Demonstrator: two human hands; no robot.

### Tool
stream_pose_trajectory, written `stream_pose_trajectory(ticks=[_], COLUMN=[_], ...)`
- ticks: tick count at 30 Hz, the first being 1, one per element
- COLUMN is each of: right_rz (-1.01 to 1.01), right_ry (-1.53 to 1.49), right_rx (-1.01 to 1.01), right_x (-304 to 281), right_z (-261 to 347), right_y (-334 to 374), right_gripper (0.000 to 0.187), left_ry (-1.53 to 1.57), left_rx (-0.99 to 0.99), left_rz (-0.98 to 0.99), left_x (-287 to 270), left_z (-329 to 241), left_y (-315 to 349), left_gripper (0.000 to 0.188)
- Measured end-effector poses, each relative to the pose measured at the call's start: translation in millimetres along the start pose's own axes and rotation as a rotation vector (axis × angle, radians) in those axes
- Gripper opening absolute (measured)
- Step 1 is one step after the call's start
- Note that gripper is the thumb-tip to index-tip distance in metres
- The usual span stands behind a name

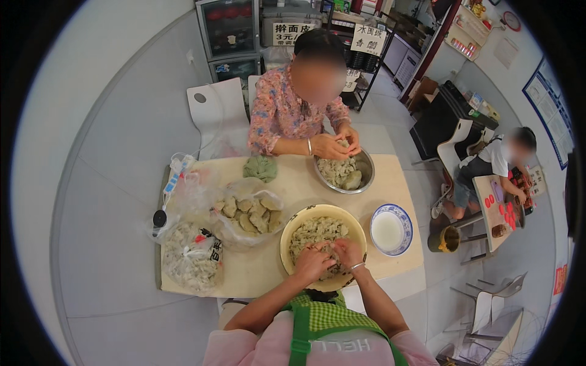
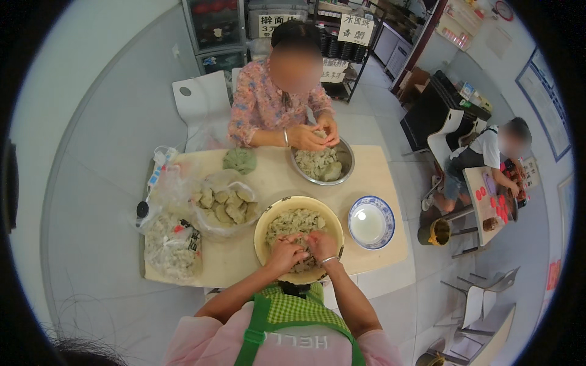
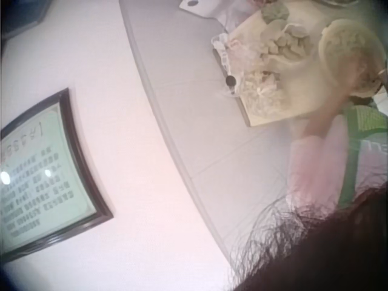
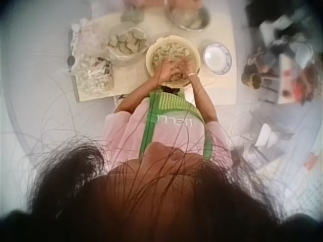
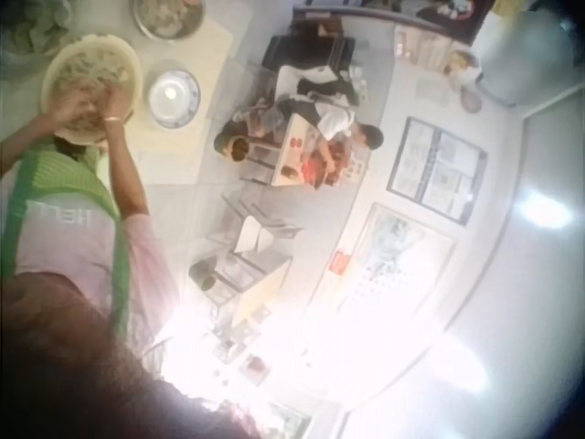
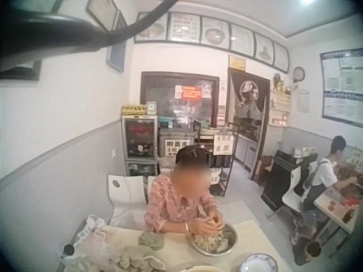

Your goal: The person is making dumplings by hand at a table. They repeatedly take dough wrappers and filling, fold the wrappers around the filling, and seal them. A second person is visible in the background also preparing food.

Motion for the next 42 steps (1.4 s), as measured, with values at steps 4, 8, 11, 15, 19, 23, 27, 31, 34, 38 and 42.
stream_pose_trajectory(ticks=[4, 8, 11, 15, 19, 23, 27, 31, 34, 38, 42], right_rz=[0.059, 0.042, 0.146, -0.073, 0.091, 0.036, 0.04, 0.128, 0.108, -0.042, -0.159], right_ry=[-0.18, -0.142, -0.22, -0.164, -0.051, -0.203, -0.603, -0.865, -0.839, -1.091, -0.976], right_rx=[0.395, 0.299, 0.462, 0.192, 0.109, 0.247, 0.501, 0.548, 0.547, 0.636, 0.694], right_x=[-1, -2, 1, -10, -10, -12, 3, 5, -6, -30, -76], right_z=[-14, 0, 2, 29, 30, 21, 18, 71, 73, 20, -19], right_y=[12, 13, 12, 2, 4, 7, 4, -22, -27, -16, -10], right_gripper=[0.021, 0.032, 0.037, 0.031, 0.022, 0.019, 0.024, 0.032, 0.032, 0.027, 0.019], left_ry=[0.032, -0.562, -0.799, -0.918, -0.852, -0.86, -0.436, 0.269, 0.355, 0.446, 0.379], left_rx=[-0.374, -0.355, -0.227, 0.044, 0.049, -0.004, -0.192, -0.736, -0.647, -0.545, -0.383], left_rz=[-0.116, -0.159, 0.029, 0.287, 0.266, 0.412, 0.084, 0.2, 0.214, 0.189, 0.199], left_x=[-40, -88, -72, -50, -49, -61, -111, -101, -73, -20, 41], left_z=[29, 94, 134, 160, 169, 153, 87, 51, 17, -23, -37], left_y=[-17, -41, -50, -61, -70, -78, -72, -56, -61, -75, -83], left_gripper=[0.012, 0.015, 0.018, 0.02, 0.018, 0.017, 0.023, 0.027, 0.027, 0.027, 0.026])
Point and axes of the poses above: each hand's wrist, its own y-axis away from the middle knuckle, its own x-axis out of the palm, z = x × y, the point moved 5 cm from there along -y, towards the middle knuckle, and after that the axes turned 13 degrees about -z, right-handed, at the moved point
